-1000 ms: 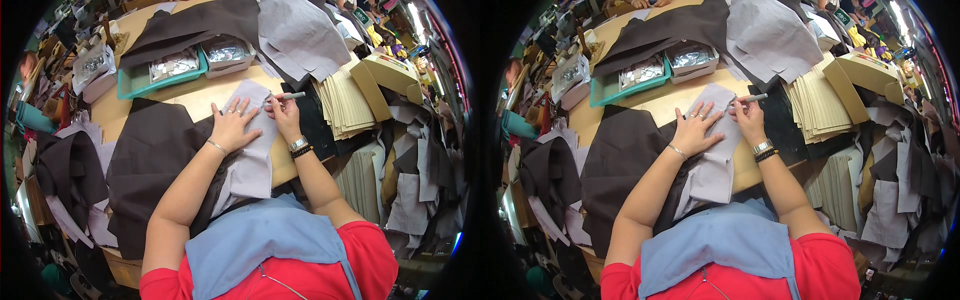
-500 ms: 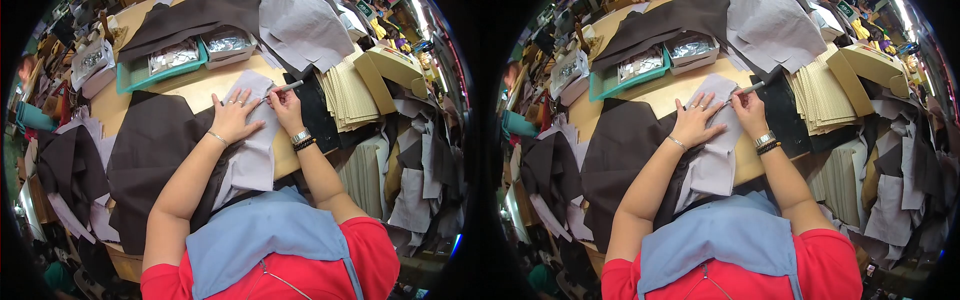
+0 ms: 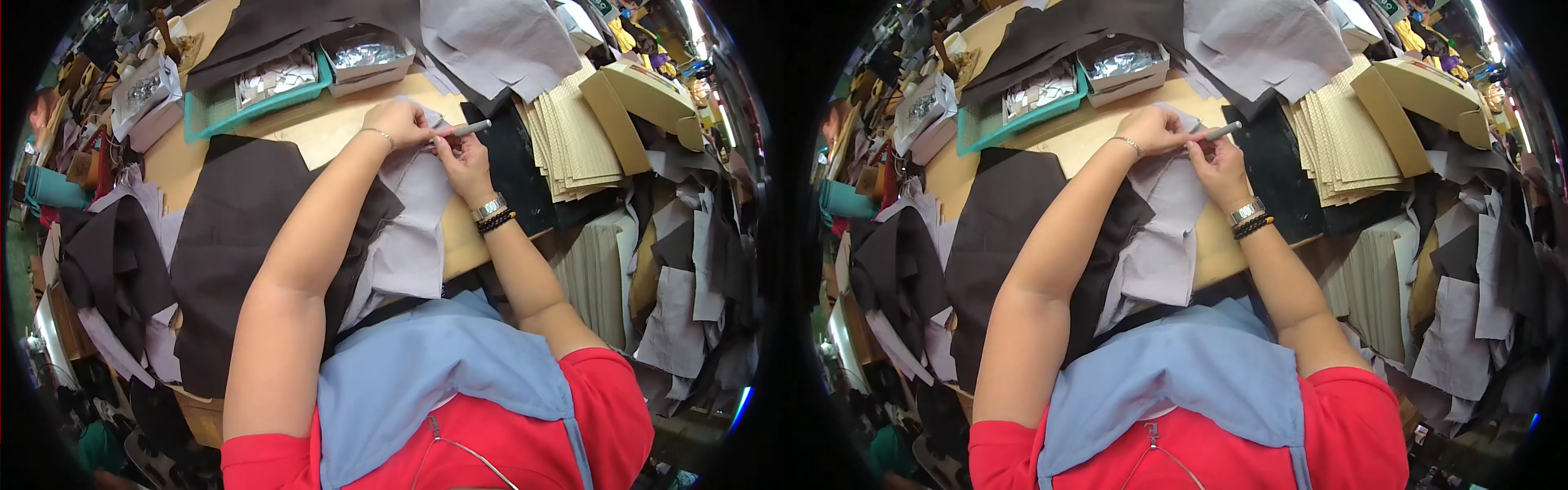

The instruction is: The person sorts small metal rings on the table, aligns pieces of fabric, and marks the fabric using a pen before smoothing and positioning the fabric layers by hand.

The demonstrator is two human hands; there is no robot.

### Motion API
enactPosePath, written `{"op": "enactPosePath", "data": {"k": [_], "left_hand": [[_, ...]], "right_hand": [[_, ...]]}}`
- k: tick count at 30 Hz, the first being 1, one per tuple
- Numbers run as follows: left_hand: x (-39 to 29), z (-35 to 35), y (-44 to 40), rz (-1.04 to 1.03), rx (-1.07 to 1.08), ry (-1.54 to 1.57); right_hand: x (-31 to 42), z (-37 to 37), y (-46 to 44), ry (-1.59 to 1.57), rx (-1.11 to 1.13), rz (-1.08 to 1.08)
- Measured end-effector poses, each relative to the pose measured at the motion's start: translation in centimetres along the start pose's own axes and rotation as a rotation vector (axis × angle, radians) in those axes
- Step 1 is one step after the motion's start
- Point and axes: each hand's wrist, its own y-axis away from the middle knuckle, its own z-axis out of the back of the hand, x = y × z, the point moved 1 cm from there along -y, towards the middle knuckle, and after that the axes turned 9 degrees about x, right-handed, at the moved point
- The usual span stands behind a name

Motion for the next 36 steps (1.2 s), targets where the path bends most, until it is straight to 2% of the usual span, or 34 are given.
{"op": "enactPosePath", "data": {"k": [6, 21, 24, 27, 31, 34, 36], "left_hand": [[-0.2, -0.2, -0.3, 0.137, 0.014, 0.041], [-0.4, -1.0, -0.1, 0.179, -0.067, 0.059], [-0.4, -1.1, -0.1, 0.171, -0.054, 0.069], [-0.4, -1.0, 0.0, 0.167, -0.052, 0.071], [-0.2, -1.6, 0.1, 0.172, -0.069, 0.088], [-0.1, -1.9, -0.1, 0.143, -0.109, 0.057], [0.0, -1.9, 0.0, 0.137, -0.135, 0.04]], "right_hand": [[0.8, 0.1, 0.6, 0.052, 0.054, -0.004], [2.9, -1.5, 1.0, 0.018, 0.193, -0.082], [6.1, -2.2, 2.3, 0.286, 0.302, -0.027], [5.3, -2.1, 2.7, 0.179, 0.253, -0.063], [5.7, -2.2, 3.0, 0.192, 0.267, -0.083], [4.6, -2.9, 3.5, 0.07, 0.213, -0.017], [6.7, -3.2, 4.0, 0.173, 0.338, -0.12]]}}
